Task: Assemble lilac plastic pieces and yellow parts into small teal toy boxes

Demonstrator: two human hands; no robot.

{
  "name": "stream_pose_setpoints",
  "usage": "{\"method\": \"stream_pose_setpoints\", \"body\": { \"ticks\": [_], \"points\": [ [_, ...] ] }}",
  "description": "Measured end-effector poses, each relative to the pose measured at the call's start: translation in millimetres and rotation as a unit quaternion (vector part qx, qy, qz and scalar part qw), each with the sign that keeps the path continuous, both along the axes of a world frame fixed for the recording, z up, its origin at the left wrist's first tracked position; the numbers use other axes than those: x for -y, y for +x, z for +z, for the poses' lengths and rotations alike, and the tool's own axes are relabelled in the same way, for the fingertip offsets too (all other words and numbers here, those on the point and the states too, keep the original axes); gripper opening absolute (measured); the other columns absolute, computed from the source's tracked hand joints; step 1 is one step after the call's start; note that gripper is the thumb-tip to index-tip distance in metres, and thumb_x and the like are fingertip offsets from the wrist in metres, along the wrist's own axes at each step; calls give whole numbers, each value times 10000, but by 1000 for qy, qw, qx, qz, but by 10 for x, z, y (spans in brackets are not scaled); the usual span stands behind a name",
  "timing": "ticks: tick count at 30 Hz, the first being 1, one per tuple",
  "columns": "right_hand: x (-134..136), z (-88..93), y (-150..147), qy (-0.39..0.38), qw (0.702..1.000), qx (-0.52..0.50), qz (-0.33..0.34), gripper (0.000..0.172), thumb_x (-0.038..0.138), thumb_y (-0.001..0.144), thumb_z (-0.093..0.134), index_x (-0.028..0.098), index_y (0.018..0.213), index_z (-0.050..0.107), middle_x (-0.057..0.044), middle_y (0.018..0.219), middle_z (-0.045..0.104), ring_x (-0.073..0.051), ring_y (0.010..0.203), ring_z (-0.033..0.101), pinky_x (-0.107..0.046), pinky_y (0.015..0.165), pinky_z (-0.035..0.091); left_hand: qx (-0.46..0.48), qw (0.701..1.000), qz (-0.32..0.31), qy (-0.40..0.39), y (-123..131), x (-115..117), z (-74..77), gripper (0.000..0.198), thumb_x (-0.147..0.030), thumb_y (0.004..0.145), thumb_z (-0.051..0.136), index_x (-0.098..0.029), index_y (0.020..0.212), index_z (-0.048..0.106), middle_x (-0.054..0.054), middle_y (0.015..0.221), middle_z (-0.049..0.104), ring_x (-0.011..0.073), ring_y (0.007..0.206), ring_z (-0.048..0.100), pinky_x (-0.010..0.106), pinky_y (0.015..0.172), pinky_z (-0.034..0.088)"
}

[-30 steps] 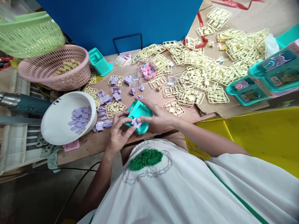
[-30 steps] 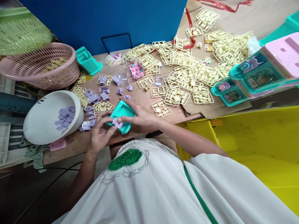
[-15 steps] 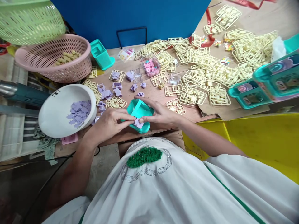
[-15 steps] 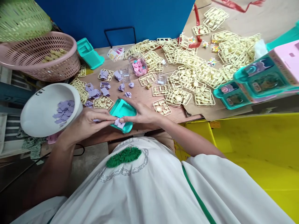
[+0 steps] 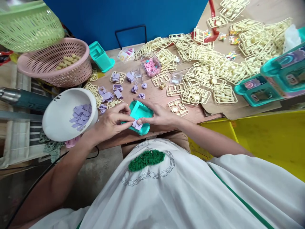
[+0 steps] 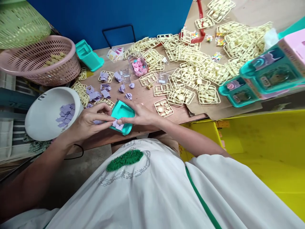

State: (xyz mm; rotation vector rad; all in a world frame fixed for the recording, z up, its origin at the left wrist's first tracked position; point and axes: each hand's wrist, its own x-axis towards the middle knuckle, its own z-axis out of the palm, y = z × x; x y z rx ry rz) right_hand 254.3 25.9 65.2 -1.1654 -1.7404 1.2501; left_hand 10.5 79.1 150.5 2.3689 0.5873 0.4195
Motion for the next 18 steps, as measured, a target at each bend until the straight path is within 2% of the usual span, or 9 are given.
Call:
{"method": "stream_pose_setpoints", "body": {
  "ticks": [5,9,11,13,15,16,18],
  "points": [
    [-8,83,-70,-46,998,26,-31,1042,647,833,848,184,1676,447,-177,1610,600,-383,1514,551,-562,1268,433,4,997,23,-67,-49,-70,-66,191,-390,980,739,-271,917,874,55,997,639,189,964,655,301,802,577],
    [-4,101,-98,-64,996,33,-52,1079,638,797,879,158,1667,460,-182,1591,617,-386,1493,571,-551,1243,467,21,995,33,-93,-80,-33,-128,199,-367,996,718,-249,909,852,64,1048,634,191,999,673,327,883,596],
    [-2,86,-120,-61,996,25,-63,1070,655,796,872,162,1658,474,-175,1581,628,-378,1477,589,-534,1228,485,32,994,79,-68,-110,76,-168,207,-365,1015,688,-235,940,830,73,1099,655,206,1062,688,356,962,602],
    [-3,58,-153,-53,995,21,-76,1035,670,812,852,170,1644,493,-170,1584,627,-370,1475,594,-522,1233,477,61,985,156,-32,-133,253,-241,221,-381,1043,644,-229,1002,800,82,1169,669,227,1162,687,394,1051,594],
    [-5,21,-193,-47,994,26,-96,970,666,849,818,174,1627,512,-172,1579,632,-365,1460,610,-518,1228,479,99,967,235,-19,-126,469,-365,242,-412,1057,625,-227,1147,751,105,1287,653,254,1294,655,427,1108,583],
    [-5,2,-212,-45,993,31,-106,943,658,864,805,175,1622,517,-175,1568,641,-366,1441,626,-520,1213,490,117,958,260,-15,-107,577,-446,316,-446,1034,665,-227,1256,709,123,1366,628,277,1361,626,453,1140,569],
    [-6,-25,-237,-37,992,42,-115,924,647,877,792,180,1623,511,-178,1541,662,-372,1393,659,-528,1177,517,143,943,301,5,-41,763,-624,603,-523,920,811,-227,1406,613,159,1492,568,323,1441,574,513,1216,512]
  ]
}}
